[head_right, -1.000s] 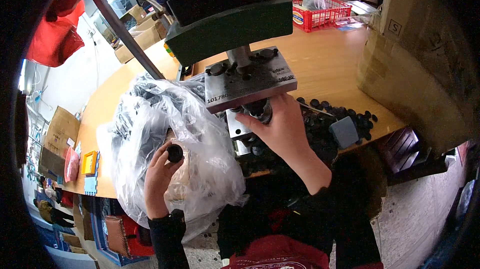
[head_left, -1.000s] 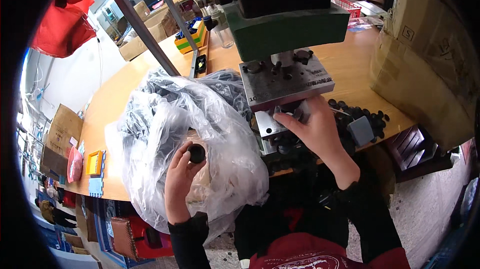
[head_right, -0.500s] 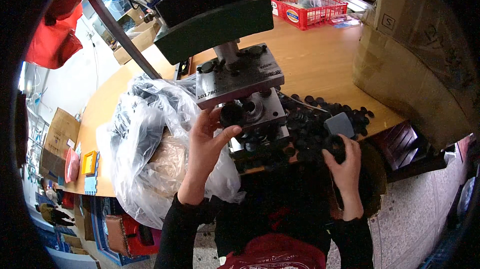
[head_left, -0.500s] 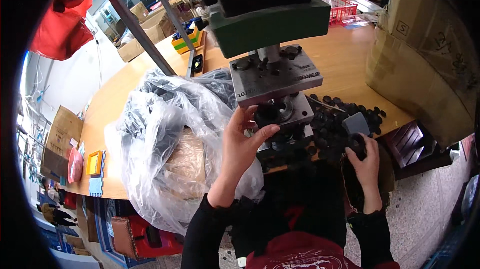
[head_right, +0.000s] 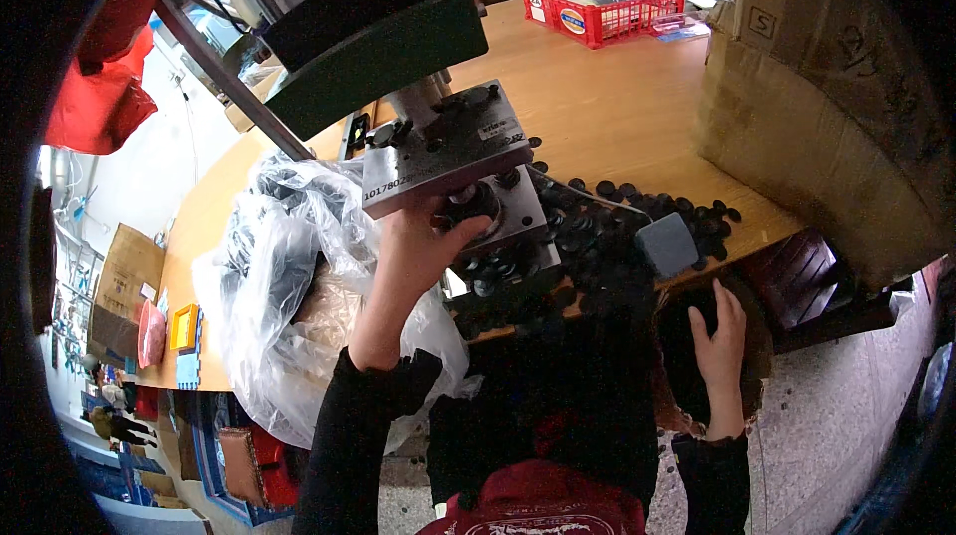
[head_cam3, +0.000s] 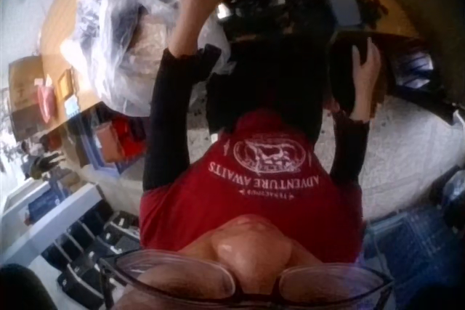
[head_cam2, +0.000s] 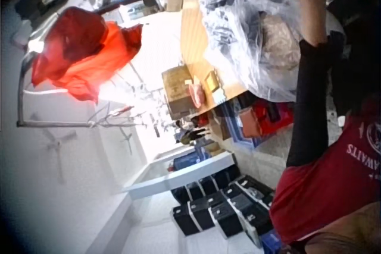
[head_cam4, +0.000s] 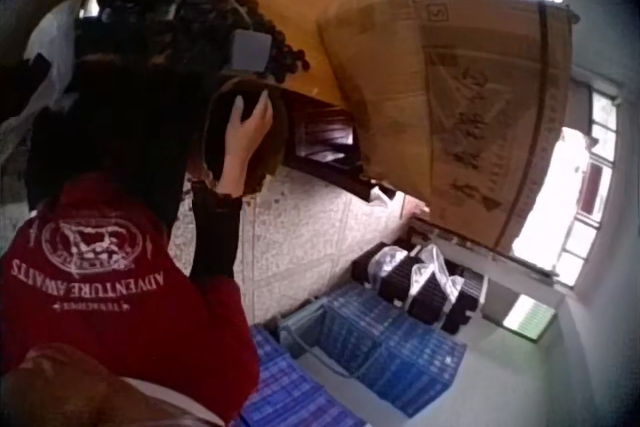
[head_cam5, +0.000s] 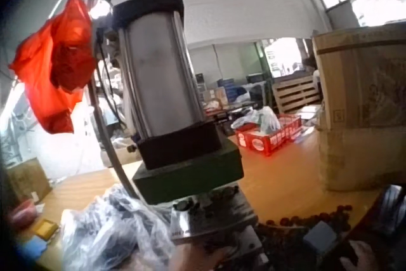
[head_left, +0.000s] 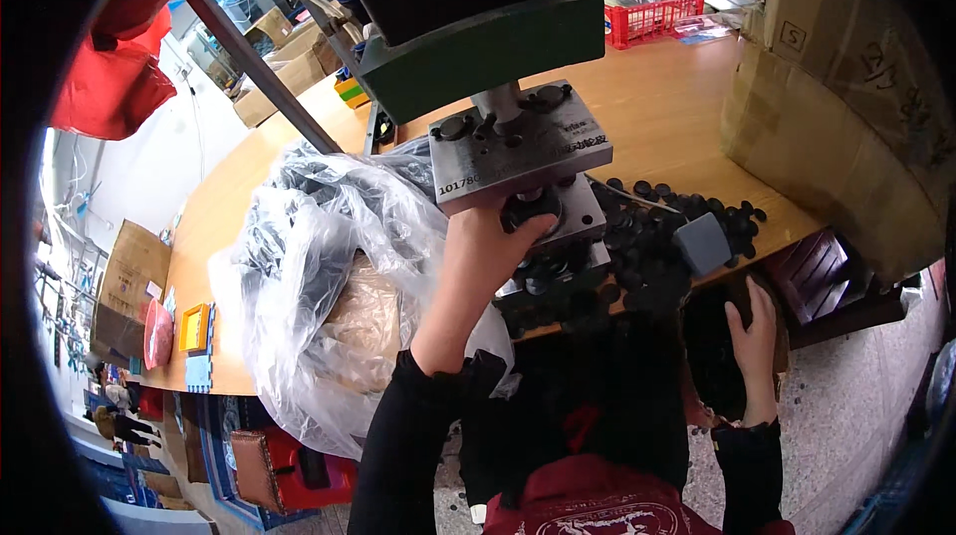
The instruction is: The person repeatedly picks up small black rubber parts from a plastic bag and a table, places them into a metal jig on a press machine, and operates the press. The person then removes the processed parts and places them into a pile on the table.
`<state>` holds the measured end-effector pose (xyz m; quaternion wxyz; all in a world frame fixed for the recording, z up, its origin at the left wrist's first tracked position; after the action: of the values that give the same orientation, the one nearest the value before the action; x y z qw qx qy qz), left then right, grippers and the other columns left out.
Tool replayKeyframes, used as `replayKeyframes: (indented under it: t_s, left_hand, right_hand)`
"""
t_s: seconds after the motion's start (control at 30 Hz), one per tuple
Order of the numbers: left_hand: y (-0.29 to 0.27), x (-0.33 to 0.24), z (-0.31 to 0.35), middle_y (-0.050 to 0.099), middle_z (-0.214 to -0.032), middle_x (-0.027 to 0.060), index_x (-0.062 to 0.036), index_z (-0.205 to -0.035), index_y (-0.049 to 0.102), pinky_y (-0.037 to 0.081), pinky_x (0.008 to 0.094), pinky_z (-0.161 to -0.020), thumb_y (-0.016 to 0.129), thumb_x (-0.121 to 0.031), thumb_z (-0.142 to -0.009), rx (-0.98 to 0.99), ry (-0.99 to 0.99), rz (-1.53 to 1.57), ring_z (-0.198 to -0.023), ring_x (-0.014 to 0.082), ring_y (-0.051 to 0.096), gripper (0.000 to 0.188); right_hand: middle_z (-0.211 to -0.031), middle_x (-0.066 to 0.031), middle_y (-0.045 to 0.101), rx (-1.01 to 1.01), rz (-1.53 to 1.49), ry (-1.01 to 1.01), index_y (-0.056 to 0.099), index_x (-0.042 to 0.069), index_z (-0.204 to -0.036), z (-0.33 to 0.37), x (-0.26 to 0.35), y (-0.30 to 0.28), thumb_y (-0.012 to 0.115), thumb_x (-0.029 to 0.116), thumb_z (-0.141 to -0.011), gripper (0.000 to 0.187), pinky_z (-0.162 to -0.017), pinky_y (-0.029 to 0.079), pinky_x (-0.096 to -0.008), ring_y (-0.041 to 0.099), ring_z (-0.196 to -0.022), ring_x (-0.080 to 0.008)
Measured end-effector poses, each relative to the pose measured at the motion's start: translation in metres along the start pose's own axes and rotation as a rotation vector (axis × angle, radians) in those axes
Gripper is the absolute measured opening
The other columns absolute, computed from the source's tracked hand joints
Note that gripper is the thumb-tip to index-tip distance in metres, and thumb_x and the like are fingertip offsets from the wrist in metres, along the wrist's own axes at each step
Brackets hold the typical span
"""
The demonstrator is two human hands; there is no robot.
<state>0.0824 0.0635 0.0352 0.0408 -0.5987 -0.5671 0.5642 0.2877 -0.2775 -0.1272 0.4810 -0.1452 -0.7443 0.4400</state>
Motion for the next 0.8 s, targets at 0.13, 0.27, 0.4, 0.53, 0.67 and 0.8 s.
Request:
replayKeyframes:
  t_s: [0.13,0.27,0.4,0.53,0.67,0.8]
  left_hand:
    - [-0.003,-0.007,0.006,0.069,-0.093,0.0212,0.0021,-0.106,0.065,0.051,0.0391,-0.077,0.074,-0.033,-0.079,-0.030,-0.031,-0.044,-0.090,0.0312,0.068,0.045]
    - [-0.004,0.002,0.007,0.067,-0.099,0.0220,0.0023,-0.110,0.062,0.050,0.0411,-0.082,0.076,-0.028,-0.076,-0.132,0.021,0.032,-0.097,0.0341,0.066,0.047]
    - [-0.024,-0.004,0.056,0.063,-0.101,0.0190,-0.0007,-0.118,0.054,0.049,0.0404,-0.082,0.078,-0.022,-0.078,-0.443,0.063,0.144,-0.097,0.0356,0.061,0.051]
    - [-0.070,0.055,0.116,0.064,-0.088,0.0104,0.0004,-0.101,0.059,0.050,0.0299,-0.071,0.070,-0.010,-0.085,-0.654,-0.167,0.142,-0.077,0.0185,0.064,0.022]
    - [-0.091,0.156,0.118,0.063,-0.095,0.0176,0.0004,-0.090,0.063,0.050,0.0426,-0.077,0.061,-0.008,-0.083,-0.349,-0.256,-0.248,-0.087,0.0359,0.062,0.010]
    - [-0.042,0.205,0.087,0.063,-0.098,0.0191,0.0021,-0.091,0.066,0.050,0.0446,-0.082,0.064,-0.009,-0.077,-0.047,-0.170,-0.375,-0.093,0.0368,0.062,0.019]
  right_hand:
    - [-0.144,-0.0169,0.041,-0.049,0.023,-0.191,0.041,0.007,-0.142,-0.036,0.069,-0.005,0.052,0.036,-0.098,0.054,-0.108,0.032,-0.0460,0.039,-0.131,-0.0348]
    - [-0.143,-0.0156,0.044,0.116,0.318,-0.264,0.044,0.006,-0.141,-0.076,0.088,0.033,0.047,0.040,-0.099,0.054,-0.107,0.033,-0.0451,0.041,-0.132,-0.0312]
    - [-0.145,-0.0158,0.044,0.074,0.518,-0.282,0.047,0.003,-0.138,-0.077,0.095,0.060,0.041,0.044,-0.100,0.056,-0.107,0.033,-0.0442,0.040,-0.134,-0.0283]
    - [-0.146,-0.0164,0.042,0.124,0.492,-0.245,0.047,0.001,-0.138,-0.075,0.087,0.049,0.042,0.043,-0.100,0.057,-0.108,0.032,-0.0439,0.040,-0.135,-0.0299]
    - [-0.147,-0.0175,0.040,0.204,0.435,-0.267,0.044,0.001,-0.140,-0.079,0.092,0.060,0.044,0.044,-0.099,0.060,-0.108,0.032,-0.0447,0.039,-0.136,-0.0311]
    - [-0.150,-0.0206,0.034,0.162,0.266,-0.352,0.038,0.000,-0.143,-0.080,0.089,0.052,0.048,0.041,-0.098,0.061,-0.109,0.031,-0.0424,0.035,-0.137,-0.0351]
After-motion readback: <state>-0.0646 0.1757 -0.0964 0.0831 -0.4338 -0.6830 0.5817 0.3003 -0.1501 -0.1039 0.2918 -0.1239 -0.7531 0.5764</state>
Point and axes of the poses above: each hand's wrist, its own z-axis away from the middle knuckle, its own y-axis out of the palm, x = y × z, the point moved 9 cm from there along -z, towards the middle knuckle
